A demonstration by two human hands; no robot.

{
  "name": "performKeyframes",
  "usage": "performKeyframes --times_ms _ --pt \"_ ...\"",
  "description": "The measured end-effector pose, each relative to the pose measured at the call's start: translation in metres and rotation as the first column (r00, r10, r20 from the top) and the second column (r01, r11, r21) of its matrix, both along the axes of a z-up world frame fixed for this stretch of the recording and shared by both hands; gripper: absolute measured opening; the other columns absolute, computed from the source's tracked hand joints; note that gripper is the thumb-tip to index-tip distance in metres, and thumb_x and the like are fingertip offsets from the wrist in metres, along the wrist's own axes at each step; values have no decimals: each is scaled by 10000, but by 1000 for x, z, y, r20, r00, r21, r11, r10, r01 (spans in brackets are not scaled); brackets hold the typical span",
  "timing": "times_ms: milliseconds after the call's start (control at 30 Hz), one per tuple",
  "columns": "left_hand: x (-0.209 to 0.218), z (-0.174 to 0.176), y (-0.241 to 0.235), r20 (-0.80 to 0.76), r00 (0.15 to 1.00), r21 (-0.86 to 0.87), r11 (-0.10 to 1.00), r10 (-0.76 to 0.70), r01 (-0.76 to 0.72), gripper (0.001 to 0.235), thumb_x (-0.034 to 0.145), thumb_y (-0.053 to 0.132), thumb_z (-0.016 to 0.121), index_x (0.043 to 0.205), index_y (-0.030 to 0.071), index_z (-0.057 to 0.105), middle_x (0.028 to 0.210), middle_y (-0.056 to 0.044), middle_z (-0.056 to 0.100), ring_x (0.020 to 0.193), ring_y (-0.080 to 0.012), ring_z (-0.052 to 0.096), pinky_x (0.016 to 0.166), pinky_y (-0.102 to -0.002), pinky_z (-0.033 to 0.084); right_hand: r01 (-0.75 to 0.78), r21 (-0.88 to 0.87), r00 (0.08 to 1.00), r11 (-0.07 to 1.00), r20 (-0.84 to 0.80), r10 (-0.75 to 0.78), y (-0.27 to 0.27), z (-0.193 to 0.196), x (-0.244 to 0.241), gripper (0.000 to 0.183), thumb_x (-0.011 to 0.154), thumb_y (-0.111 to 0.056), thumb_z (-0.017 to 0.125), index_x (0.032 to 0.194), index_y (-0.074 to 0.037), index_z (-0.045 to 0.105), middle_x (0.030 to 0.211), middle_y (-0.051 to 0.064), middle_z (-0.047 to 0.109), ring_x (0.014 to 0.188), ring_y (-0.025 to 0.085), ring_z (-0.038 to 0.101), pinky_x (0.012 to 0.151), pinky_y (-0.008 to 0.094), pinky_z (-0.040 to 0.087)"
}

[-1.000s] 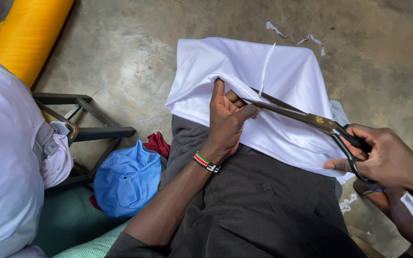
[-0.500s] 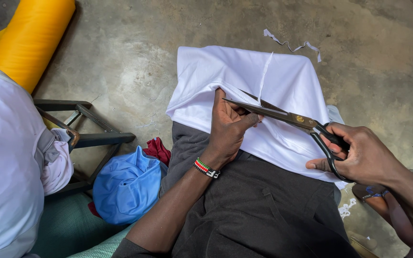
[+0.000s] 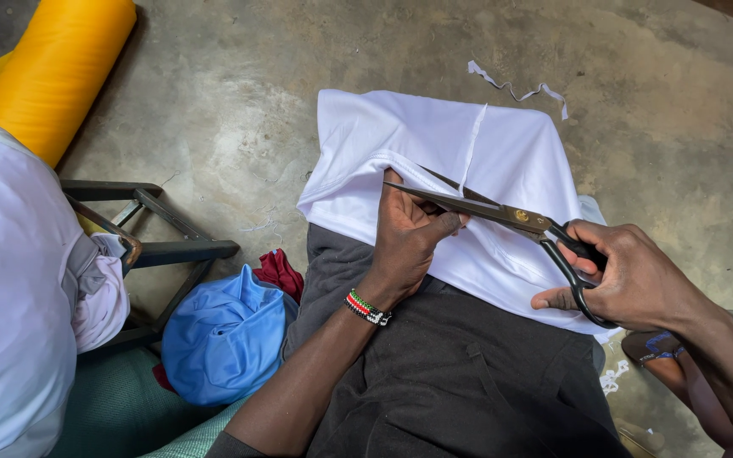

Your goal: The person uses large shears to cut a white cloth that is placed on their lap. They repeatedly trim the edges of the fabric, occasionally lifting and repositioning the cloth to access different sections.

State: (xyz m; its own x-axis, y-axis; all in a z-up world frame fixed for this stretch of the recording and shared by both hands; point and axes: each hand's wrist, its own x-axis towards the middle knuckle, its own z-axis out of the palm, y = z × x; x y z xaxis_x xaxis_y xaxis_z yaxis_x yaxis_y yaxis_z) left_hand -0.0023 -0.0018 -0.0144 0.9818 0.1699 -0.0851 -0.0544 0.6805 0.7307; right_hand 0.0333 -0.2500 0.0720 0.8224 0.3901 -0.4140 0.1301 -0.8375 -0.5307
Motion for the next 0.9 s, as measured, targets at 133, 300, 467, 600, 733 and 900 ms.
performKeyframes --times_ms 133,300,467,600,733,900 --pt "1 -9 -3 4 1000 -20 1000 14 -14 573 728 -45 819 1095 135 417 894 -87 668 788 -174 652 630 -298 551 -55 0 996 998 67 55 -2 -6 2 852 442 -405 1101 648 -121 326 592 -29 303 575 151 246 519 317 262" --pt "0 -2 -1 -21 999 -77 996 -38 37 569 777 -9 826 1154 107 417 1049 -133 662 951 -207 682 759 -350 637 81 20 995 997 -59 -79 -8 -13 5 710 584 -327 1055 632 -111 380 625 -24 273 591 140 240 528 319 194" --pt "2 1 2 -30 1000 -11 1000 -2 2 504 774 -16 813 1113 106 460 1036 -102 654 938 -191 666 732 -319 578 123 28 989 992 -82 -120 -6 -11 3 716 596 -316 1048 631 -107 365 624 -16 285 579 141 247 519 328 206" --pt "12 -10 17 63 991 67 990 117 -121 262 804 -121 751 1026 7 697 1003 -69 739 960 -150 692 934 -283 577 102 16 994 995 -36 -101 -8 -11 0 746 584 -346 1049 639 -102 346 630 -11 291 582 156 255 533 323 236" --pt "12 -8 24 60 996 106 991 71 -77 169 852 -35 783 941 12 647 828 -85 693 758 -167 680 640 -267 568 35 -20 999 999 14 -35 -5 -9 -1 773 553 -392 1066 662 -121 351 626 -14 311 571 154 277 525 319 267" --pt "10 -2 26 42 999 171 985 3 -11 349 802 10 836 1043 38 586 1013 -83 690 1001 -179 678 950 -308 586 -18 -64 998 998 52 21 12 -2 0 836 498 -402 1120 670 -131 348 611 -32 289 580 155 251 525 321 268"
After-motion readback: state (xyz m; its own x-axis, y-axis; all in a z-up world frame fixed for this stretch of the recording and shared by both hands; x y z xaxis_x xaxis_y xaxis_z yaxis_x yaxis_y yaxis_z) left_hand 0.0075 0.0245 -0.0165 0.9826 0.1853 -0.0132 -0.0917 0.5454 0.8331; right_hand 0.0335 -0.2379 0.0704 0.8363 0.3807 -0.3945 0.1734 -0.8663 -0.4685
